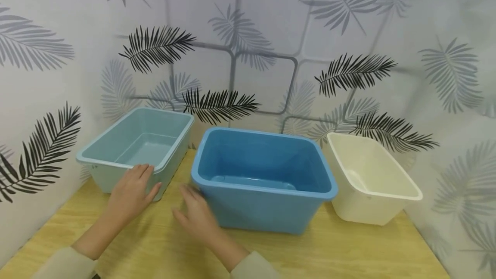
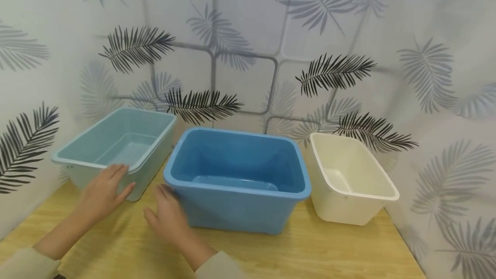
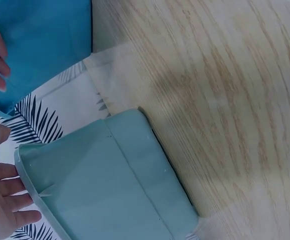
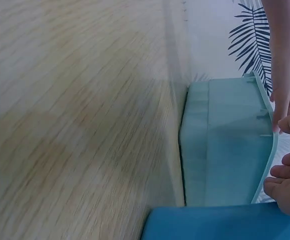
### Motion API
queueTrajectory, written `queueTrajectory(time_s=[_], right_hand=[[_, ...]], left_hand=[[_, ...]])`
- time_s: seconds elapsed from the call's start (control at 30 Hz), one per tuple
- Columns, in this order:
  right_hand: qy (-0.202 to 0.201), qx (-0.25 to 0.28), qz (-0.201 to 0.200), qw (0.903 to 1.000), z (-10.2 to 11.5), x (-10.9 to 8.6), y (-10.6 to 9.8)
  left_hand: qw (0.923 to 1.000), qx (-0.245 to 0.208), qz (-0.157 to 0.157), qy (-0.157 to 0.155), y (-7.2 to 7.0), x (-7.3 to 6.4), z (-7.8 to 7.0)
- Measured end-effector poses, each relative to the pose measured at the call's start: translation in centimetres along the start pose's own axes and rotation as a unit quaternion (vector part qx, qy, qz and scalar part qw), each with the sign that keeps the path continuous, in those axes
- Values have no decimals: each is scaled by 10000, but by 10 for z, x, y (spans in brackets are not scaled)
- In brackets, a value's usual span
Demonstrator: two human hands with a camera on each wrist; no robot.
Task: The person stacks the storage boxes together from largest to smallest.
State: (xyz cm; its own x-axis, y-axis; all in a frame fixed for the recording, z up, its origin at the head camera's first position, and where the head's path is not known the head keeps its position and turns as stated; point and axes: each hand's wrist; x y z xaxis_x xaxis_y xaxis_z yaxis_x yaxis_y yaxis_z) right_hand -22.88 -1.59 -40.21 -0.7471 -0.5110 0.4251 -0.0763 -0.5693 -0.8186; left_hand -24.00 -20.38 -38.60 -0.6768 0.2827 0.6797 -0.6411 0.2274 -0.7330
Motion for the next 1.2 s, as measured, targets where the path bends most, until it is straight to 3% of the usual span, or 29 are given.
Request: queueTrajectory(time_s=[0.1, 0.2, 0.47, 0.7, 0.87, 1.2], right_hand=[[196, 275, 118, 9994, 3, 9, 3], [289, 363, 167, 9988, 6, 16, 6], [139, 91, 200, 9997, 9, 36, 5], [0, -285, 726, 9970, 11, 47, 1], [-144, -339, 983, 9945, 11, 46, 1], [-343, -479, 1044, 9928, 12, 45, 4]], left_hand=[[9991, -12, 354, -251, -4, 1, -3], [9985, -30, 438, -317, -5, 2, -4], [9997, 37, 59, -220, -4, -2, -1], [9997, 12, -178, -157, -8, -7, -2], [9994, -166, -127, -266, -13, -13, -8], [9992, -192, -124, -317, -18, -22, -11]])
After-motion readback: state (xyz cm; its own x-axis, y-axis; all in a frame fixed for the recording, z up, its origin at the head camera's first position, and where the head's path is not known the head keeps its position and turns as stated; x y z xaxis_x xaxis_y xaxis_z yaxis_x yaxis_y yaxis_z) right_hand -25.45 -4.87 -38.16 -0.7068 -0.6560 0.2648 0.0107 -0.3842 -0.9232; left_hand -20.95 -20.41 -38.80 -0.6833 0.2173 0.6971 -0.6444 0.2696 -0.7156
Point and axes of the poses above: each hand's wrist, its own x-axis towards the middle knuckle, its own y-axis out of the palm, z = x × y, and after that the axes turned 1 degree about z, right-handed
